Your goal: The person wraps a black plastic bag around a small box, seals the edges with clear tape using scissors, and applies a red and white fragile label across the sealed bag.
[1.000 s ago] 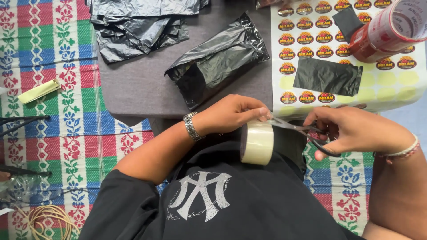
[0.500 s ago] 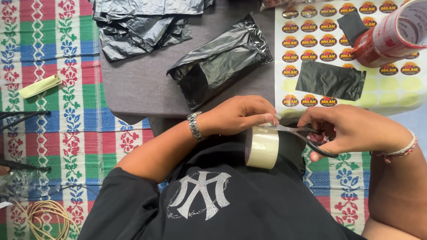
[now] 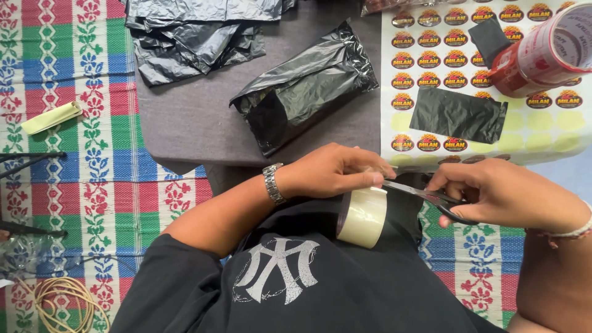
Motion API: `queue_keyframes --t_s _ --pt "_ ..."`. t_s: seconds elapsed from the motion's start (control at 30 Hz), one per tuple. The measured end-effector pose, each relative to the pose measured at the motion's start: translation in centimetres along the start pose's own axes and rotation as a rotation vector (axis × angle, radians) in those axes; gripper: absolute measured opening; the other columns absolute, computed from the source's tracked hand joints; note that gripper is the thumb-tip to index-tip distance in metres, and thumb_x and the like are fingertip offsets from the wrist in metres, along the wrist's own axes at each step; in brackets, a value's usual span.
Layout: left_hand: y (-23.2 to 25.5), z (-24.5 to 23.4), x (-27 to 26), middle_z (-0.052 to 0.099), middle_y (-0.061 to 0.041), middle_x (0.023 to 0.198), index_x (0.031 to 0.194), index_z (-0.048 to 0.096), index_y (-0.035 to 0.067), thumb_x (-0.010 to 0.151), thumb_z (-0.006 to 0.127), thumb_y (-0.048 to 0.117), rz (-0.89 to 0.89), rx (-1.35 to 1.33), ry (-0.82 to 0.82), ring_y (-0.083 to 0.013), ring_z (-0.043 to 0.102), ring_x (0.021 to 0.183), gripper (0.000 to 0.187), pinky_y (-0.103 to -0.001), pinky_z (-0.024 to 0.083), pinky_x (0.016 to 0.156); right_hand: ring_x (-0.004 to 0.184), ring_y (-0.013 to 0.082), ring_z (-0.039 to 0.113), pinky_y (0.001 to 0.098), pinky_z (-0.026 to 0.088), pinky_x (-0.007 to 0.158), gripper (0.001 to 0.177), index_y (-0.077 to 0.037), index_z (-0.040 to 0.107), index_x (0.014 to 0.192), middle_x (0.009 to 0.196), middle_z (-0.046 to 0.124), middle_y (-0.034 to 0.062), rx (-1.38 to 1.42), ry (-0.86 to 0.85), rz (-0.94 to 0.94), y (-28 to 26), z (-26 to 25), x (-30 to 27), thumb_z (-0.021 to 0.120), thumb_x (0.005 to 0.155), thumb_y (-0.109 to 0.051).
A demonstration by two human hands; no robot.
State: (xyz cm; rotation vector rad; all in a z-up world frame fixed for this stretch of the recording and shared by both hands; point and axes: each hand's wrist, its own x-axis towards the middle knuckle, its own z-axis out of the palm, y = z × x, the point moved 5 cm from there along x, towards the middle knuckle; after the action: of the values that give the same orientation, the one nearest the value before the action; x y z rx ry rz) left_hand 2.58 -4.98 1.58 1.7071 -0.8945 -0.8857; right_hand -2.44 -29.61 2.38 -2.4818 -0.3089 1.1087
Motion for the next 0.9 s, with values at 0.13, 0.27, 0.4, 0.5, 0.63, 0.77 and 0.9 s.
queue_keyframes --t_s 0.13,0.27,0.4,0.5,0.63,0.77,0.9 --pt "0.0 0.0 -0.2 0.083 0.0 0.103 0.133 0.053 0.031 0.093 0.067 0.029 -0.012 -0.105 -0.045 -0.0071 0.077 0.086 0.042 -0.023 0.056 0.088 0.055 0.0121 0.057 0.0257 0.046 0.057 0.043 -0.038 0.085 0.104 0.059 0.066 -0.0055 0.063 0.038 0.025 3.3 -0.2 -0.4 0.102 0.065 -0.032" --pt "-0.2 0.1 0.0 0.082 -0.005 0.103 0.143 0.048 0.03 0.091 0.065 0.012 -0.01 -0.164 0.01 -0.0093 0.079 0.086 0.058 -0.021 0.061 0.088 0.055 0.011 0.056 0.0262 0.046 0.061 0.034 -0.038 0.082 0.103 0.061 0.08 -0.011 -0.007 0.28 0.267 6.8 -1.6 -0.5 0.09 0.072 -0.029" --pt "-0.4 0.0 -0.2 0.079 0.0 0.096 0.143 0.05 0.028 0.092 0.064 0.004 -0.01 -0.149 0.075 -0.0107 0.08 0.087 0.058 -0.019 0.055 0.088 0.076 0.0245 0.07 0.0415 0.048 0.066 0.047 -0.028 0.075 0.122 0.087 0.073 -0.0051 -0.194 0.696 0.326 8.2 -2.3 1.2 0.084 0.083 -0.052" --pt "-0.4 0.1 -0.1 0.075 0.004 0.091 0.139 0.052 0.03 0.086 0.057 -0.003 -0.012 -0.079 0.095 -0.0088 0.077 0.078 0.063 -0.021 0.055 0.086 0.081 0.0331 0.072 0.0488 0.05 0.069 0.043 -0.019 0.061 0.108 0.081 0.072 -0.0041 -0.269 0.731 0.362 7.5 -2.6 3.0 0.082 0.087 -0.05" --pt "-0.8 0.4 -0.1 0.066 0.003 0.088 0.144 0.049 0.029 0.089 0.05 -0.009 0.081 -0.035 0.147 -0.0118 0.06 0.076 0.068 -0.023 0.05 0.08 0.083 0.0305 0.07 0.0447 0.048 0.068 0.028 -0.02 0.072 0.086 0.084 0.076 0.0003 -0.186 0.678 0.403 6.5 -2.6 4.4 0.082 0.081 -0.046" --pt "-2.2 0.3 0.4 0.052 0.001 0.093 0.153 0.046 0.024 0.104 0.064 0.001 0.194 -0.298 0.209 -0.0073 0.052 0.082 0.057 -0.018 0.044 0.085 0.093 0.0334 0.066 0.0452 0.051 0.079 0.019 -0.018 0.079 0.106 0.095 0.069 0.012 -0.226 0.828 0.157 1.9 -2.0 3.7 0.071 0.089 -0.023" --pt "-3.8 -0.6 1.5 0.059 -0.003 0.096 0.158 0.038 0.02 0.102 0.066 -0.004 0.344 -0.597 0.339 -0.0088 0.058 0.087 0.067 -0.02 0.052 0.083 0.11 0.0165 0.059 0.0292 0.051 0.095 0.065 -0.015 0.055 0.148 0.123 0.057 0.0062 0.443 0.365 -0.553 -6.5 -0.6 2.4 0.072 0.087 -0.032"
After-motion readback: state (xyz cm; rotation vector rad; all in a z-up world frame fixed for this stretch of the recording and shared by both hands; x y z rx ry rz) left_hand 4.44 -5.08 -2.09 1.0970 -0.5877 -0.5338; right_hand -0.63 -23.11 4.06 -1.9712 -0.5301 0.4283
